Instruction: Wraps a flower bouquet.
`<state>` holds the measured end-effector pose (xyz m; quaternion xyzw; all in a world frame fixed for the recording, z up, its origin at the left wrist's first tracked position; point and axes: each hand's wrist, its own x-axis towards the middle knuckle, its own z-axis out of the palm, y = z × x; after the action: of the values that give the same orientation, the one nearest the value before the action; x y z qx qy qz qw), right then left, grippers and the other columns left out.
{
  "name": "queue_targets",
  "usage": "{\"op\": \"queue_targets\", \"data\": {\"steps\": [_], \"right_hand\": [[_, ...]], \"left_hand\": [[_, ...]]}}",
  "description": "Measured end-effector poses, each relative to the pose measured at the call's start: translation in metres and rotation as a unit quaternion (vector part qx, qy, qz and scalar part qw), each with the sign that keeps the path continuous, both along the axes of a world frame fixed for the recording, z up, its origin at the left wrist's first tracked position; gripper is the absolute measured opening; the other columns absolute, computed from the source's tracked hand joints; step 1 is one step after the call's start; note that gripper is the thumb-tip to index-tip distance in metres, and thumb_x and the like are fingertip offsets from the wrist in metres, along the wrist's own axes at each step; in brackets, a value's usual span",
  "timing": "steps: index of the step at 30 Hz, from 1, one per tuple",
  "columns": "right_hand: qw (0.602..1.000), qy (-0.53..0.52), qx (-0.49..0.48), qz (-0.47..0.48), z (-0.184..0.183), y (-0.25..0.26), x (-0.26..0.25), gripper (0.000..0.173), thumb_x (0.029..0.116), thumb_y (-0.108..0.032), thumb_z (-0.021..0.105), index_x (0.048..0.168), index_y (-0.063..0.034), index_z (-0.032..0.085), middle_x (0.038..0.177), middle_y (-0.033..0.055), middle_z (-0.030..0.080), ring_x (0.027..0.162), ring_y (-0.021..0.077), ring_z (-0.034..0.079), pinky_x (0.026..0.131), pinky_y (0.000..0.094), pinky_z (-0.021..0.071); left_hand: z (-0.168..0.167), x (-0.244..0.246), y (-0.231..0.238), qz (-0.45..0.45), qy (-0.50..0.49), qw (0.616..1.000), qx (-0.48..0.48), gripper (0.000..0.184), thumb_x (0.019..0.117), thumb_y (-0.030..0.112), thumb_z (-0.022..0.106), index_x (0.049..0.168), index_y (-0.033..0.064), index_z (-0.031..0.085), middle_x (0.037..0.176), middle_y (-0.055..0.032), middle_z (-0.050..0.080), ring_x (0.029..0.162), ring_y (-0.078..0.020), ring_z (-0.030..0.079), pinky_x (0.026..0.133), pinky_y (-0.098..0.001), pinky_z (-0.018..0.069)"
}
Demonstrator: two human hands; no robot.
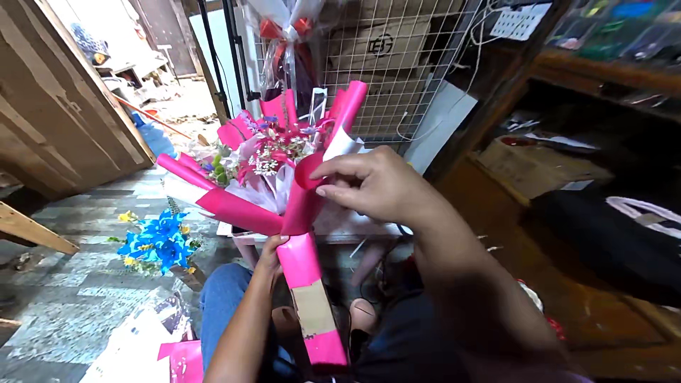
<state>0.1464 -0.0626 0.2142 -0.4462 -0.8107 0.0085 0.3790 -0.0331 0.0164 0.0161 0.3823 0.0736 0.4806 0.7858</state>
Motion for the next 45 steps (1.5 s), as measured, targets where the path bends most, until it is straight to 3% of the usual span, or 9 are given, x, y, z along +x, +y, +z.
{"op": "queue_targets", "data": {"steps": [7,15,21,27,30,35,38,42,45], "right_hand": [[0.997,0.022,-0.073,0.009,0.006,0.005,-0.003,0.015,0.0999,-0.011,0.060,0.100,-0.0040,0.073,0.080,0.0007,0.071,0.063,0.0001,0.065,0.060,0.0175,0.0565],[0.999,0.017,-0.045,0.012,0.004,0.011,-0.007,0.016,0.1000,-0.011,0.059,0.098,-0.0042,0.073,0.083,0.0011,0.072,0.067,0.0002,0.067,0.064,0.0183,0.0583],[0.996,0.088,-0.033,0.005,-0.004,0.002,-0.002,0.026,0.0999,-0.007,0.056,0.124,-0.0005,0.066,0.088,0.0014,0.069,0.068,0.0002,0.064,0.062,0.0164,0.0561],[0.989,0.120,-0.083,-0.010,-0.001,-0.004,0.022,0.030,0.0965,-0.007,0.059,0.125,-0.0012,0.065,0.077,-0.0021,0.065,0.058,0.0004,0.061,0.053,0.0171,0.0548],[0.990,0.124,-0.048,-0.036,-0.006,-0.002,0.024,0.029,0.0962,-0.008,0.059,0.124,-0.0007,0.065,0.080,-0.0028,0.067,0.062,-0.0007,0.062,0.057,0.0171,0.0553],[0.978,0.187,-0.040,-0.085,-0.064,-0.006,-0.008,0.015,0.0958,-0.008,0.062,0.102,0.0016,0.072,0.092,0.0087,0.071,0.074,0.0103,0.066,0.065,0.0274,0.0571],[0.962,0.214,-0.128,-0.110,-0.117,-0.001,-0.043,0.022,0.0966,-0.010,0.065,0.110,0.0039,0.075,0.122,0.0193,0.069,0.109,0.0219,0.069,0.093,0.0354,0.0572],[0.901,0.384,-0.119,-0.162,-0.143,0.009,-0.064,0.017,0.0918,-0.003,0.070,0.105,0.0070,0.072,0.115,0.0183,0.069,0.097,0.0148,0.070,0.087,0.0269,0.0586],[0.850,0.467,-0.180,-0.167,-0.145,0.019,-0.063,0.025,0.0917,-0.001,0.071,0.114,0.0067,0.066,0.109,0.0153,0.071,0.095,0.0117,0.070,0.087,0.0274,0.0576]], "left_hand": [[-0.004,0.003,-0.002,0.007,0.036,0.999,-0.013,0.008,0.0731,0.018,0.075,0.081,0.0186,0.073,0.077,0.0006,0.075,0.072,-0.0048,0.072,0.069,-0.0248,0.0605],[-0.008,0.004,-0.004,-0.020,0.045,0.999,0.004,0.012,0.0716,0.018,0.078,0.083,0.0185,0.074,0.079,0.0009,0.076,0.073,-0.0051,0.072,0.071,-0.0244,0.0605],[-0.009,0.001,0.000,-0.008,0.026,1.000,-0.011,0.009,0.0735,0.015,0.073,0.081,0.0188,0.074,0.078,0.0006,0.076,0.072,-0.0048,0.072,0.069,-0.0241,0.0604],[-0.013,-0.003,0.013,0.002,0.016,1.000,-0.013,0.013,0.0701,0.022,0.080,0.082,0.0187,0.075,0.078,-0.0010,0.076,0.072,-0.0063,0.073,0.069,-0.0253,0.0609],[-0.013,-0.003,0.016,0.009,0.013,1.000,-0.017,0.016,0.0684,0.025,0.082,0.081,0.0192,0.075,0.078,-0.0005,0.076,0.072,-0.0067,0.073,0.068,-0.0260,0.0610],[-0.001,0.000,0.008,0.053,-0.008,0.998,-0.042,0.004,0.0745,0.022,0.073,0.077,0.0194,0.072,0.073,0.0002,0.074,0.069,-0.0061,0.071,0.066,-0.0259,0.0605],[0.001,0.004,0.007,0.063,-0.023,0.997,-0.031,0.005,0.0744,0.023,0.074,0.078,0.0207,0.072,0.076,0.0011,0.075,0.072,-0.0060,0.072,0.068,-0.0257,0.0605],[-0.001,0.006,0.003,0.082,-0.006,0.996,-0.023,0.008,0.0777,0.016,0.065,0.078,0.0194,0.072,0.076,0.0015,0.075,0.072,-0.0050,0.072,0.070,-0.0252,0.0601],[-0.003,0.006,0.004,0.096,0.030,0.994,-0.032,0.012,0.0799,0.009,0.057,0.082,0.0136,0.068,0.075,0.0002,0.074,0.072,-0.0064,0.071,0.070,-0.0264,0.0603]]}}
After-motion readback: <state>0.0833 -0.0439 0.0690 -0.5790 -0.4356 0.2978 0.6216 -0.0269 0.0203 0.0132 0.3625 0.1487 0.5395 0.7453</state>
